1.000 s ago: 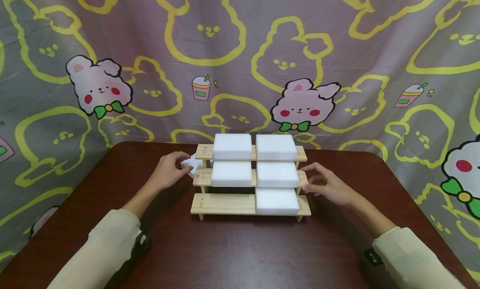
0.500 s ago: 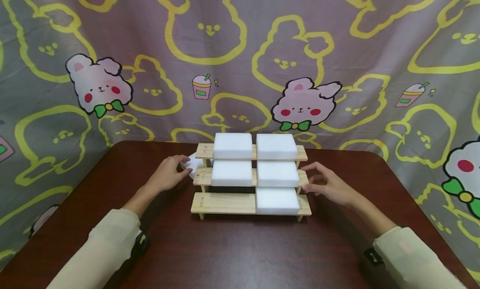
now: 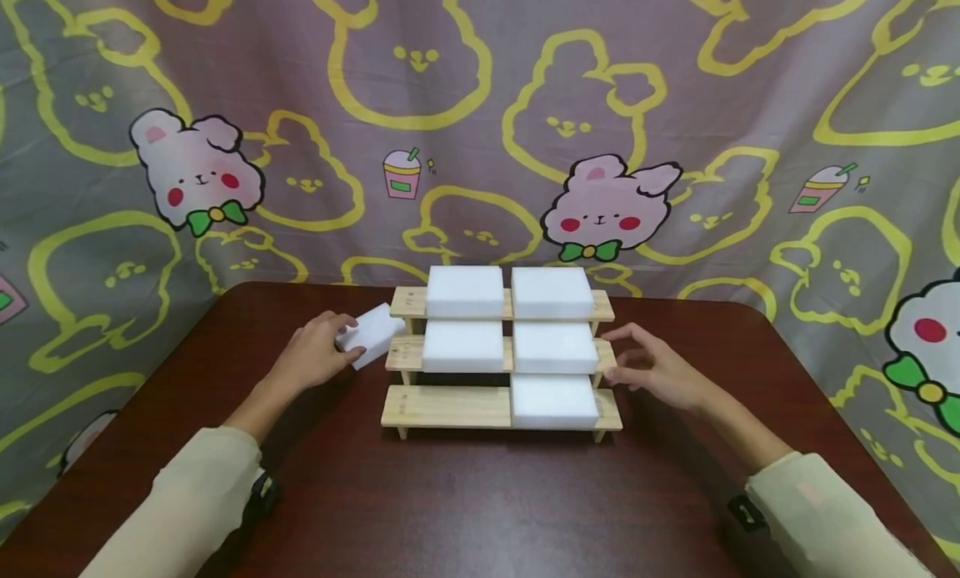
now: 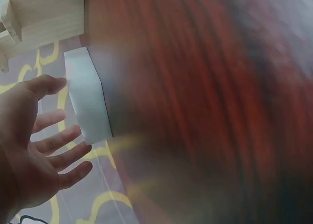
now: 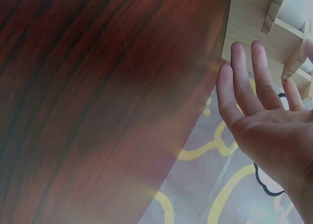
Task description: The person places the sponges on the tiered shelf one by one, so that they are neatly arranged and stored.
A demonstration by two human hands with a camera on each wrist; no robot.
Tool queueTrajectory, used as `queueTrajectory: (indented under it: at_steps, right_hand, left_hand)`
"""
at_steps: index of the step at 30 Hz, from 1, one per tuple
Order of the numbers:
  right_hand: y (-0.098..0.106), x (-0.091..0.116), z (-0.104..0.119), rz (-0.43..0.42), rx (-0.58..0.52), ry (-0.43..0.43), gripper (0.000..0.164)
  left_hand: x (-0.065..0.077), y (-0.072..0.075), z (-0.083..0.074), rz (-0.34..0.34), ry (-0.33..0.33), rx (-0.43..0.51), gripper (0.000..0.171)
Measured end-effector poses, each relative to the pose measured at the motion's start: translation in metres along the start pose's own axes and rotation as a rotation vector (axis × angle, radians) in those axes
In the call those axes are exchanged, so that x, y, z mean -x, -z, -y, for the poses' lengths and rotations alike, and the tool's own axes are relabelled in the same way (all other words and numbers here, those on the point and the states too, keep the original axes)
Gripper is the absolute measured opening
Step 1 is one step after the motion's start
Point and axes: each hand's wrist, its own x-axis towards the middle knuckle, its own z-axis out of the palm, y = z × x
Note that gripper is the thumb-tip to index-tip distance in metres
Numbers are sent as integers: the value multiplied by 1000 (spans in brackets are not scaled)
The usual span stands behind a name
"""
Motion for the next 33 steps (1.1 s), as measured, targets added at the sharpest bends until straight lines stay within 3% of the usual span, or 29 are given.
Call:
queueTrajectory:
  at_steps: [6,15,26,33]
  right_hand:
    - [0,-1,1,4,3,-2,55]
    - [0,0,2,1,9,-3,55]
    - [0,0,1,1,-3,13,54]
    - [0,0,1,-1,-5,14,54]
  left_hand:
    - [6,3,8,41,87,-1,65]
    - [11,8,14,70,76,26,70]
    - [23,19,18,-12,67,92,62]
    - [30,26,18,-102,-3,132,55]
